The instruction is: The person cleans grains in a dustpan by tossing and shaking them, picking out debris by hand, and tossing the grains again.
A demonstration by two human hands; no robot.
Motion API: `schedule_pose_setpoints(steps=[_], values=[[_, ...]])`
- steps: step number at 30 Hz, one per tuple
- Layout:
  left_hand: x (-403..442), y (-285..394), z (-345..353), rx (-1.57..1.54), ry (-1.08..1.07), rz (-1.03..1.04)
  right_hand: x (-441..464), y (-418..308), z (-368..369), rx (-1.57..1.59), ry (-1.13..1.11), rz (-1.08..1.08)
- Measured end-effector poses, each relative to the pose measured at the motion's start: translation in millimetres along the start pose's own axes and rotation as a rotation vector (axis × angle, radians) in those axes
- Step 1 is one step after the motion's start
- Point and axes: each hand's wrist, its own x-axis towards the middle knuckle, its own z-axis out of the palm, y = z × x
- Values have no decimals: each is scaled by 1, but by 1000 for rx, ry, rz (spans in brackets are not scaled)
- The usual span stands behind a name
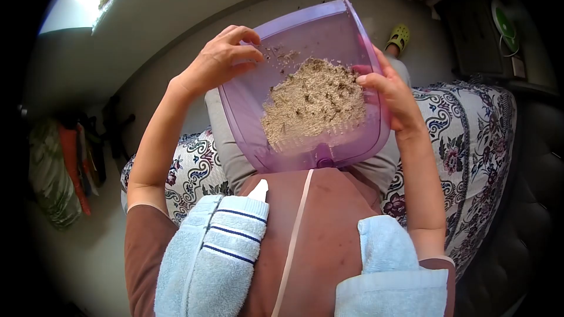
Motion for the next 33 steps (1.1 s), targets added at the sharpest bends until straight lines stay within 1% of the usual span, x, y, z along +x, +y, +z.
schedule_pose_setpoints(steps=[2,3,5,7,8,11,12,13,15,18,21,24,27,31,33], values=[[0,-19,-2,-30,21,-32,1,1,-1,9,0,-5],[-2,-29,-4,-107,43,-87,-1,0,-1,14,-3,-2],[-8,-53,-5,-33,106,-232,-1,1,0,26,-10,-9],[-11,-60,-10,248,382,-348,-1,2,-1,45,-12,-30],[-11,-60,-10,345,469,-348,-3,1,1,46,-8,-30],[4,-16,-8,-12,223,-206,-5,-3,5,35,6,-22],[9,3,-5,-177,101,-163,-4,-2,3,25,9,-18],[14,15,0,-125,7,-65,-2,0,2,16,9,-16],[19,31,15,-34,-43,3,2,4,-2,-15,3,-18],[25,33,32,92,-155,30,1,3,-3,-33,1,-14],[29,35,27,141,-243,13,1,5,-3,-32,1,-18],[33,26,21,-91,29,-83,-1,1,3,24,14,-8],[43,21,25,-133,118,-123,-2,1,2,50,6,6],[50,22,34,-65,37,136,-1,1,1,58,4,1],[53,21,29,-79,-63,113,-2,2,1,61,4,5]])
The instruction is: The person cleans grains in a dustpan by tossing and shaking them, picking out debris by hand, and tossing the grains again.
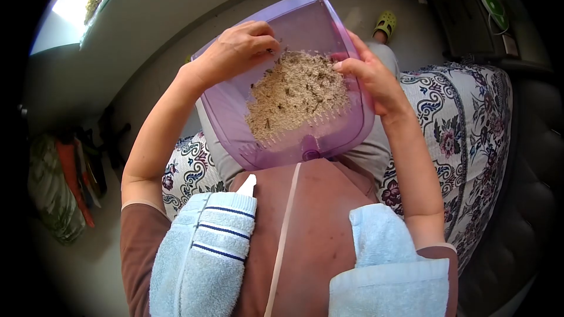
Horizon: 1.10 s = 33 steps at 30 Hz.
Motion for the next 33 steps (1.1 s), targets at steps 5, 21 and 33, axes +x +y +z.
schedule_pose_setpoints(steps=[5,21,33], values=[[1,-17,-14,52,-82,-48,2,0,1,27,0,-1],[-38,49,5,46,-266,-104,3,-2,1,-16,-13,-8],[-26,46,-13,-53,-123,-163,3,1,-3,-5,-29,-16]])
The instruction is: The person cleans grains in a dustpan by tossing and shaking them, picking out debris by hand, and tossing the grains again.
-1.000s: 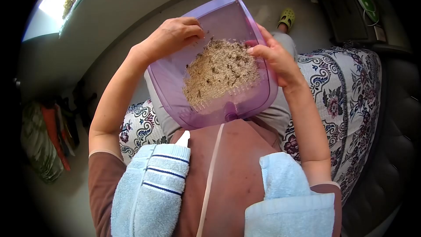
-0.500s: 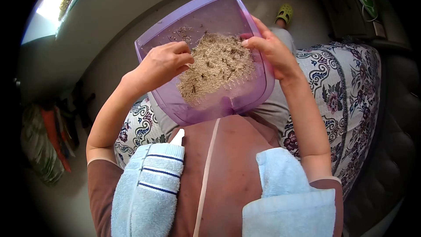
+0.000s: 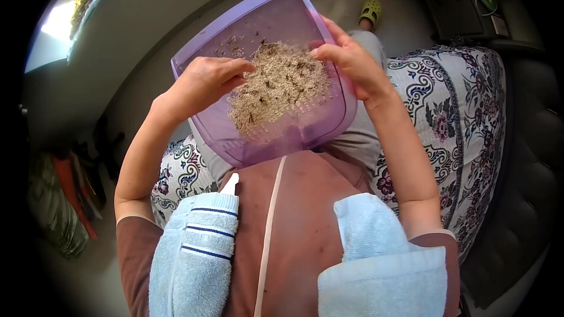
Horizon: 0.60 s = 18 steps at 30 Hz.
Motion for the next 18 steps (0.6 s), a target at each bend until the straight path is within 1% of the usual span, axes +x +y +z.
schedule_pose_setpoints(steps=[2,3,4,5,7,9,10,11,12,13,14,16,18], values=[[3,-12,-14,50,136,111,-2,1,1,-1,8,-5],[2,-22,-23,186,265,-23,-2,0,1,-1,7,-9],[5,-26,-38,444,355,-145,-2,0,-1,-3,6,-13],[5,-35,-47,608,483,-271,-1,0,-3,-33,3,-19],[11,-38,-53,847,654,-257,2,3,-7,-93,-4,-28],[22,-20,-40,382,481,-120,2,2,-4,-97,-16,-38],[28,-10,-23,55,364,-37,3,2,-3,-99,-23,-42],[37,0,-7,-33,254,41,3,2,-3,-94,-32,-34],[45,10,9,-87,214,69,4,2,-3,-87,-38,-28],[51,17,21,-74,162,43,4,2,-3,-81,-42,-22],[57,21,32,-54,150,61,2,1,-1,-50,-40,-34],[66,26,46,-36,107,18,-2,-3,7,14,-37,-53],[69,25,54,-26,88,16,-2,-2,5,18,-43,-51]])
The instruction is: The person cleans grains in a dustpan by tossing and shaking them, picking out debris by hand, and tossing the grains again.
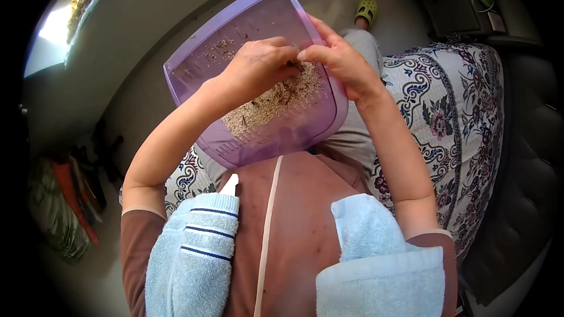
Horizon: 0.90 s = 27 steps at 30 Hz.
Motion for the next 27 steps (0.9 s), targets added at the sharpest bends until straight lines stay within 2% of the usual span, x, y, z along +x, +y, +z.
schedule_pose_setpoints(steps=[5,8,11,13,18,21,24,27], values=[[-2,-2,-3,14,-1,35,-1,-1,-3,-21,-1,17],[-6,2,-20,-34,50,-50,-2,-1,-5,-12,9,13],[-13,6,-14,-154,-38,95,-1,-1,-5,-6,10,5],[-18,17,-9,-200,-128,76,2,2,-6,22,-12,-4],[-19,20,3,-24,-211,57,3,4,-5,9,-26,-6],[-19,21,1,-62,-192,81,1,2,-3,-1,-7,0],[-19,19,-10,-226,-130,78,0,1,-3,-45,2,-7],[-19,14,-28,-320,-113,0,1,3,-5,-59,-8,-16]])
